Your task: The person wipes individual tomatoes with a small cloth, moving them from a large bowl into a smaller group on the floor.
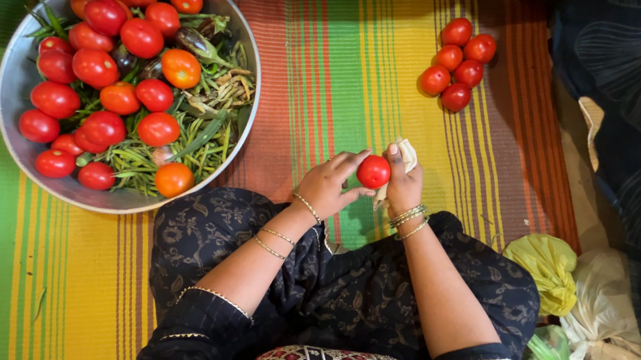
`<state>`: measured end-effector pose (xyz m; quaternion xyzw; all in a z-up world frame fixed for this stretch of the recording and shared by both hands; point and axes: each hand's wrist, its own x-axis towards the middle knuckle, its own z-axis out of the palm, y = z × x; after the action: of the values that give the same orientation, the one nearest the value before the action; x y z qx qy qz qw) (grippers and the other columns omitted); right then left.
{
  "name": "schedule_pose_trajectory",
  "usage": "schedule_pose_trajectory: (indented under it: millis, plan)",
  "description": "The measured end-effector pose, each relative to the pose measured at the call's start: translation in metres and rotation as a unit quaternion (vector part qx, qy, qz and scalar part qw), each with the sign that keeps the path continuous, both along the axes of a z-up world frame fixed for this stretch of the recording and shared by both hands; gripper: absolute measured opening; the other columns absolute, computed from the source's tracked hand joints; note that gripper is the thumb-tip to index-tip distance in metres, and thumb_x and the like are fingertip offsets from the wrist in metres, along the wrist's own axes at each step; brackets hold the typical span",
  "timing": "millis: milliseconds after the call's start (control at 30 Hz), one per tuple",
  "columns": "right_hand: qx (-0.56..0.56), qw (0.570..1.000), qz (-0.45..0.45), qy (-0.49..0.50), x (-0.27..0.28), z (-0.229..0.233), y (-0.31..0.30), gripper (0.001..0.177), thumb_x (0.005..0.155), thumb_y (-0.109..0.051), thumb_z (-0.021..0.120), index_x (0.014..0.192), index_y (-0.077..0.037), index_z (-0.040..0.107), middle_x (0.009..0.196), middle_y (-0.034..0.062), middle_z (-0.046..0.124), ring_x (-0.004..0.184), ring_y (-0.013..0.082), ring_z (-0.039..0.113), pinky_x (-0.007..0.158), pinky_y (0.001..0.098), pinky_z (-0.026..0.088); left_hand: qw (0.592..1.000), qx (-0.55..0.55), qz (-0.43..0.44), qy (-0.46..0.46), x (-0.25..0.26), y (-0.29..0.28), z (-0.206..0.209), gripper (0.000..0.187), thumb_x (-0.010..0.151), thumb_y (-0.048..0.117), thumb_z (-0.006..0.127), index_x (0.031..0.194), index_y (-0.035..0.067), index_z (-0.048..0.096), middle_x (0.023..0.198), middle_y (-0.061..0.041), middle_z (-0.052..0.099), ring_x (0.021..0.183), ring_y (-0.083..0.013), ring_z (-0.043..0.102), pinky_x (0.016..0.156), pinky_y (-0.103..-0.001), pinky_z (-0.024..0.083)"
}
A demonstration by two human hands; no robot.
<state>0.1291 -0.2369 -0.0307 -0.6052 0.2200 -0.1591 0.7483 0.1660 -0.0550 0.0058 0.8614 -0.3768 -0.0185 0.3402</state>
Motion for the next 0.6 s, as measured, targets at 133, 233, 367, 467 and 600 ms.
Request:
schedule_pose_trajectory:
  millis: [133,233,367,467,600]
  plan:
    - [-0.006,0.999,0.005,-0.033,0.0007,-0.0007,0.0000,0.024,0.101,-0.028,0.067,0.104,-0.005,0.063,0.090,0.0000,0.064,0.081,0.0087,0.058,0.072,0.0249,0.051,1.000,0.004,0.002,-0.003,-0.0002,-0.0010,-0.0001,0.081,0.086,0.057,0.071,0.153,0.020,0.043,0.123,-0.006,0.064,0.081,-0.0204,0.069,0.072,-0.036,0.058]
    - [-0.012,0.999,0.006,-0.038,0.0003,-0.0029,-0.0003,0.024,0.101,-0.028,0.069,0.104,-0.004,0.062,0.090,-0.0002,0.063,0.080,0.0085,0.057,0.071,0.0251,0.050,1.000,0.002,0.004,0.025,-0.0015,-0.0001,0.0027,0.080,0.086,0.054,0.072,0.153,0.020,0.043,0.125,-0.005,0.065,0.075,-0.0185,0.069,0.072,-0.036,0.058]
    - [-0.003,1.000,0.002,-0.020,-0.0001,-0.0026,-0.0005,0.024,0.099,-0.028,0.070,0.103,-0.005,0.063,0.088,-0.0008,0.063,0.078,0.0080,0.057,0.069,0.0249,0.050,1.000,-0.003,0.003,0.031,-0.0017,0.0000,0.0043,0.081,0.086,0.053,0.073,0.153,0.021,0.042,0.124,-0.005,0.065,0.074,-0.0177,0.069,0.070,-0.036,0.058]
    - [-0.006,1.000,0.005,-0.025,0.0008,-0.0030,-0.0013,0.025,0.099,-0.028,0.071,0.103,-0.005,0.063,0.089,-0.0007,0.064,0.078,0.0079,0.058,0.069,0.0247,0.050,1.000,0.000,0.000,0.023,-0.0006,-0.0006,0.0026,0.082,0.086,0.055,0.072,0.154,0.021,0.042,0.124,-0.005,0.065,0.075,-0.0176,0.069,0.070,-0.035,0.058]
    - [-0.016,0.999,0.010,-0.027,0.0001,-0.0058,-0.0022,0.028,0.100,-0.030,0.071,0.105,-0.004,0.062,0.091,0.0004,0.064,0.080,0.0087,0.058,0.070,0.0252,0.050,1.000,0.020,-0.002,0.019,0.0004,-0.0002,0.0001,0.083,0.086,0.060,0.068,0.154,0.020,0.041,0.124,-0.006,0.064,0.076,-0.0187,0.069,0.070,-0.035,0.058]
